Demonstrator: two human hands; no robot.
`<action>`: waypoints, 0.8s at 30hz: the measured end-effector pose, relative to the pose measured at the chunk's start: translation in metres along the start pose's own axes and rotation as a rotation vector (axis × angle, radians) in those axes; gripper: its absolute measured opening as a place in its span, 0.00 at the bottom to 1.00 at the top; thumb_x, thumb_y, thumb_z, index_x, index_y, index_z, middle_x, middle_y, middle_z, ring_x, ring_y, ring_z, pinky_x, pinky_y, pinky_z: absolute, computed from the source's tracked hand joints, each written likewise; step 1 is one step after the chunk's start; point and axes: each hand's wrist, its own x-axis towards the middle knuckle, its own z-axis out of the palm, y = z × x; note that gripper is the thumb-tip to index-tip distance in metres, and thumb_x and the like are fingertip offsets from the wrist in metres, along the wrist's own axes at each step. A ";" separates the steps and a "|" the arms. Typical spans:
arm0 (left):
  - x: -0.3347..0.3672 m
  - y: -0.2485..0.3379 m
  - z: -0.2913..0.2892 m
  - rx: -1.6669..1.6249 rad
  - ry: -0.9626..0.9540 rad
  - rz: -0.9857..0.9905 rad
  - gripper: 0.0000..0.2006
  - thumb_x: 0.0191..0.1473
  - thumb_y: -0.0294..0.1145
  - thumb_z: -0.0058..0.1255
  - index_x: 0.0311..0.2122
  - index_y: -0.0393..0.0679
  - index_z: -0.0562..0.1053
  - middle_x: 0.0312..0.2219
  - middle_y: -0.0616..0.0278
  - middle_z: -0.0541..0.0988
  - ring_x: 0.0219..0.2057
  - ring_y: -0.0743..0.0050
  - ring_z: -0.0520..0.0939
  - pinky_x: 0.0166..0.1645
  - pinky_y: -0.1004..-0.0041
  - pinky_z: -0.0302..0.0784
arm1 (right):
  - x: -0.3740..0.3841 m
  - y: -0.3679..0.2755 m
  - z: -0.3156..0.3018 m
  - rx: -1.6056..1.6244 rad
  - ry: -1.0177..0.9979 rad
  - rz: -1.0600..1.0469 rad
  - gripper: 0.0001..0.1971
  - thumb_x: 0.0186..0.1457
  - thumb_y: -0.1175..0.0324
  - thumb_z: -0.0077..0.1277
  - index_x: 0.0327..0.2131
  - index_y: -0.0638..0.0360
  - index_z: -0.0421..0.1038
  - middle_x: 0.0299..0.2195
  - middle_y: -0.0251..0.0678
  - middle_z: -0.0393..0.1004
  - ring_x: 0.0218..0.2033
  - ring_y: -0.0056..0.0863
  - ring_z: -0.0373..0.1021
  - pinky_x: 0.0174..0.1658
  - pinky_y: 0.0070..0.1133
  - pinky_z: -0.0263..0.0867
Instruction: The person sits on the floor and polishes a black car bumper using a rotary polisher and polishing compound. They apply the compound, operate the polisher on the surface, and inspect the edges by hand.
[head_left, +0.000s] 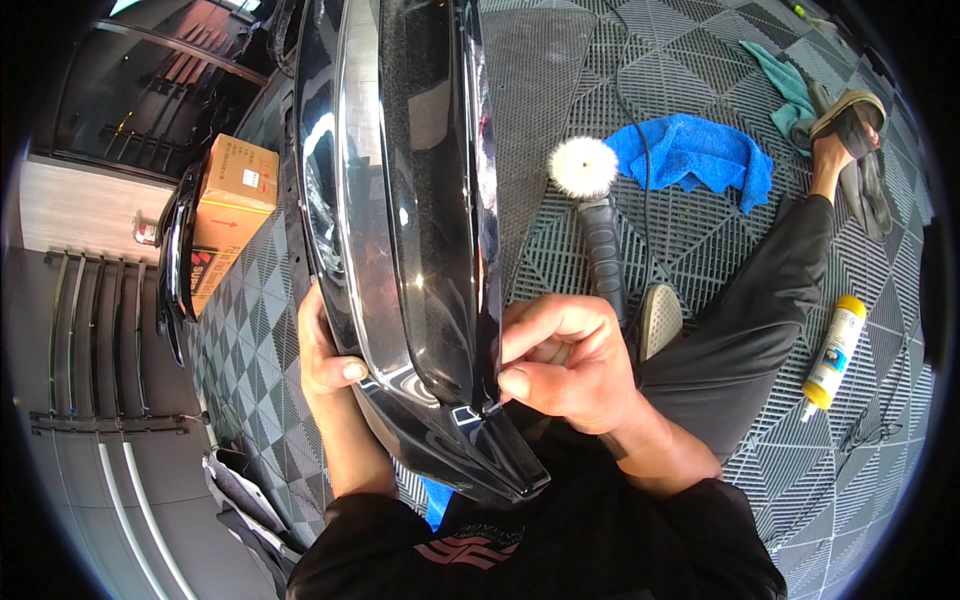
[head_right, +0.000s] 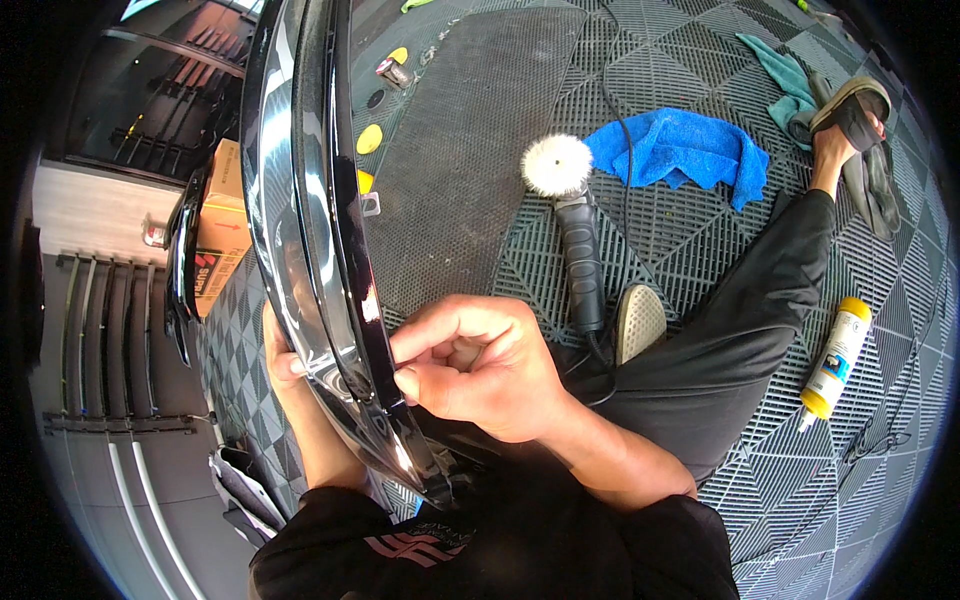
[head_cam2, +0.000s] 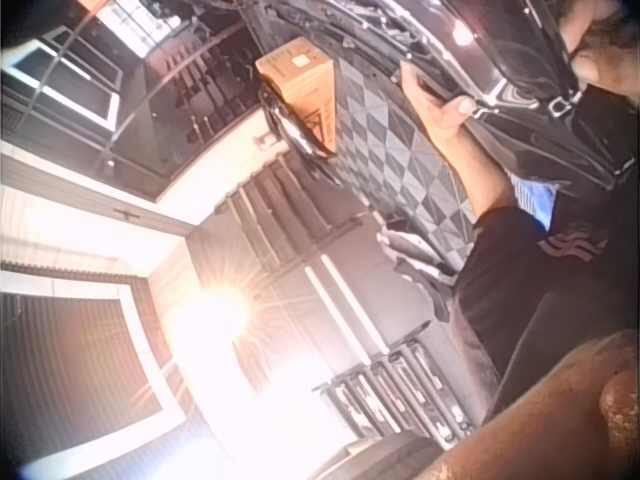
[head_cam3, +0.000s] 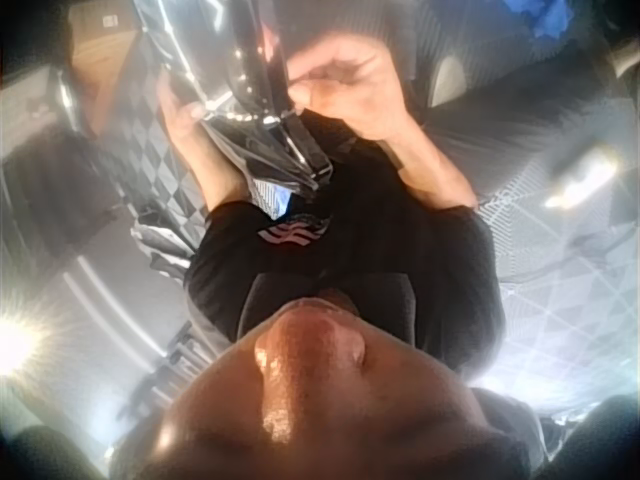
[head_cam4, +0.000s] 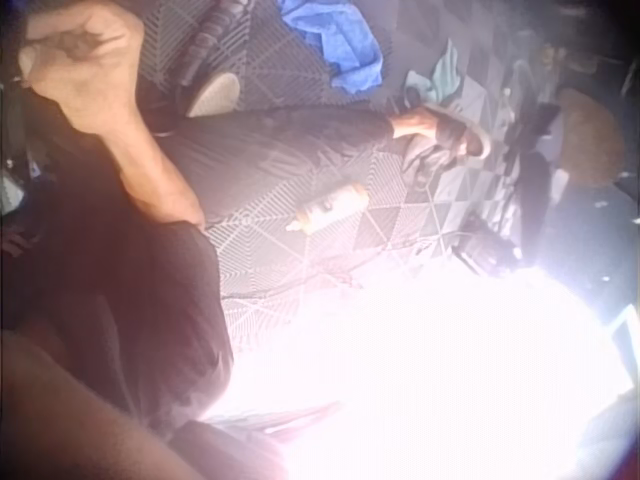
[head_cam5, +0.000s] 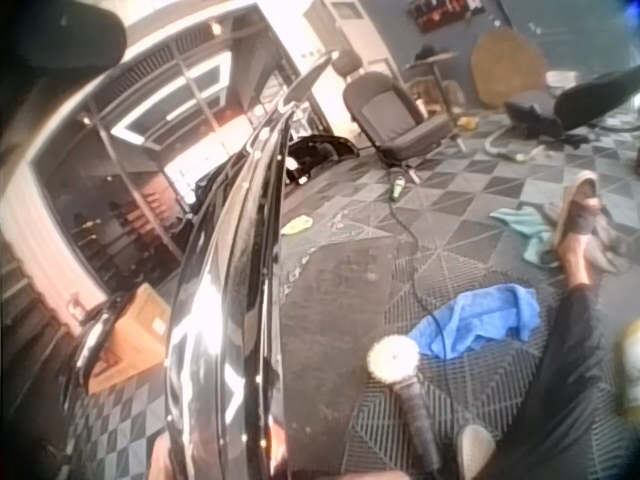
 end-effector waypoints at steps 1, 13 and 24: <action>-0.001 0.000 0.001 0.001 0.011 0.006 0.49 0.26 0.47 0.69 0.54 0.26 0.64 0.44 0.51 0.76 0.43 0.64 0.79 0.51 0.70 0.73 | -0.001 -0.001 0.001 -0.001 0.037 0.023 0.11 0.50 0.85 0.58 0.38 0.70 0.73 0.35 0.41 0.78 0.33 0.21 0.74 0.35 0.17 0.70; -0.001 0.006 0.006 0.002 0.046 -0.010 0.49 0.26 0.47 0.69 0.54 0.26 0.64 0.44 0.51 0.76 0.44 0.64 0.79 0.51 0.71 0.72 | -0.004 -0.002 0.003 0.016 0.020 0.034 0.12 0.51 0.87 0.55 0.41 0.70 0.73 0.36 0.40 0.78 0.34 0.19 0.74 0.35 0.15 0.70; -0.002 0.005 0.001 0.020 0.020 -0.010 0.50 0.26 0.48 0.69 0.54 0.26 0.64 0.44 0.51 0.76 0.43 0.64 0.79 0.51 0.71 0.72 | -0.003 -0.004 0.001 -0.013 -0.014 0.030 0.10 0.51 0.86 0.56 0.39 0.71 0.74 0.35 0.42 0.78 0.33 0.20 0.74 0.33 0.16 0.70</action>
